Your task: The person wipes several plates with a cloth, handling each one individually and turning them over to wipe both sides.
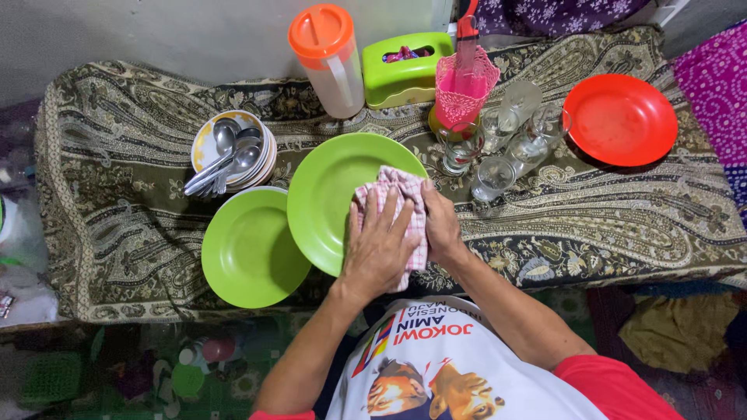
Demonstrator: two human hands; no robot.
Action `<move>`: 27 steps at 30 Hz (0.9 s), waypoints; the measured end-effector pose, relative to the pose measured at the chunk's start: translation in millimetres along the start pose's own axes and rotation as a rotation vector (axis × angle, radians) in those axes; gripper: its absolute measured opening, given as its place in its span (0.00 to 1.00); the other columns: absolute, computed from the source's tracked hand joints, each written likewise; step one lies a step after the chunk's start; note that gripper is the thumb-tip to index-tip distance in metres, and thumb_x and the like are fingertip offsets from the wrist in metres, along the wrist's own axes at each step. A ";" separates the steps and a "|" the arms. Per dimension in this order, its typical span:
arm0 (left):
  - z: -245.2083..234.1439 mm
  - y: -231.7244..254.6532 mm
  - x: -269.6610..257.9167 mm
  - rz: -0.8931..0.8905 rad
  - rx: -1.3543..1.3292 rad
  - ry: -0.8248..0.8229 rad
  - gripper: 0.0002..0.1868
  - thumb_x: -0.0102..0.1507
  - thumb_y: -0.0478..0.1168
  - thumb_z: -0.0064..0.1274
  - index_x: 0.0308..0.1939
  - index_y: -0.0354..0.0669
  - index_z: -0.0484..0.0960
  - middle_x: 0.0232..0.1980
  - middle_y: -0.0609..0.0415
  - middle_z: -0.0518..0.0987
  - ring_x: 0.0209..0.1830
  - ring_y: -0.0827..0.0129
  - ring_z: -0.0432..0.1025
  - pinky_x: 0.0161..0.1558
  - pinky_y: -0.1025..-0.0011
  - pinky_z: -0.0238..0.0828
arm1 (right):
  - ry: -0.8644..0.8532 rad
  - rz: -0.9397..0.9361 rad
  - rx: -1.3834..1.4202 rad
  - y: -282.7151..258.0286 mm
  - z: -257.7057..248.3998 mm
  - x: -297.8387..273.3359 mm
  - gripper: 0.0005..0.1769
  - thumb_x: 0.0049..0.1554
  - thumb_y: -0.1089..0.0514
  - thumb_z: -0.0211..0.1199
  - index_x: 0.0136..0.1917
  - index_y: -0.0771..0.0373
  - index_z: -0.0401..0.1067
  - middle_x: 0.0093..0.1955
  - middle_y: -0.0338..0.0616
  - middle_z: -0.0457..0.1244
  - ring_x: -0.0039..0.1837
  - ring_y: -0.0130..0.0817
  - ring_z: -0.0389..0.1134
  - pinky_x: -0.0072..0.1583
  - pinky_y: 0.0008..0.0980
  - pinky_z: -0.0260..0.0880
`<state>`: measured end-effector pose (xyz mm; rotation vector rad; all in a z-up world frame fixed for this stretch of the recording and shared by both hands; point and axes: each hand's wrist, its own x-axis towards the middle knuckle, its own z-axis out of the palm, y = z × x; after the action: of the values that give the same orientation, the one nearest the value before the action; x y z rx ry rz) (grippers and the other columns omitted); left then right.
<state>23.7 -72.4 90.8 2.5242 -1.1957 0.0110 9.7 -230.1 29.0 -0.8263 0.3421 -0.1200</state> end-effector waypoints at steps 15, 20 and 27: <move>8.0 -8.1 18.9 0.102 -0.151 -0.049 0.34 0.71 0.52 0.42 0.76 0.37 0.60 0.81 0.35 0.53 0.82 0.34 0.42 0.74 0.33 0.38 | 0.075 -0.059 0.004 -1.3 -9.8 -1.0 0.29 0.69 0.42 0.45 0.63 0.70 0.69 0.54 0.49 0.68 0.50 0.35 0.70 0.53 0.36 0.73; 7.9 -23.5 39.7 0.011 0.145 0.061 0.31 0.72 0.50 0.39 0.78 0.42 0.60 0.82 0.44 0.53 0.83 0.42 0.43 0.76 0.33 0.37 | 0.067 -0.014 -0.035 4.7 -4.0 -5.2 0.29 0.68 0.41 0.44 0.63 0.69 0.68 0.52 0.48 0.68 0.49 0.34 0.70 0.53 0.36 0.73; -2.4 -8.3 28.4 0.009 -0.009 -0.188 0.35 0.68 0.50 0.41 0.77 0.40 0.58 0.82 0.42 0.50 0.82 0.38 0.38 0.72 0.32 0.34 | 0.071 -0.119 -0.029 -0.7 -15.4 7.8 0.28 0.70 0.44 0.45 0.64 0.71 0.69 0.53 0.48 0.68 0.49 0.33 0.68 0.53 0.34 0.71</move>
<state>48.6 -88.1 94.9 2.5574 -1.2738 -0.2343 11.7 -243.3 17.9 -0.8723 0.3618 -0.2560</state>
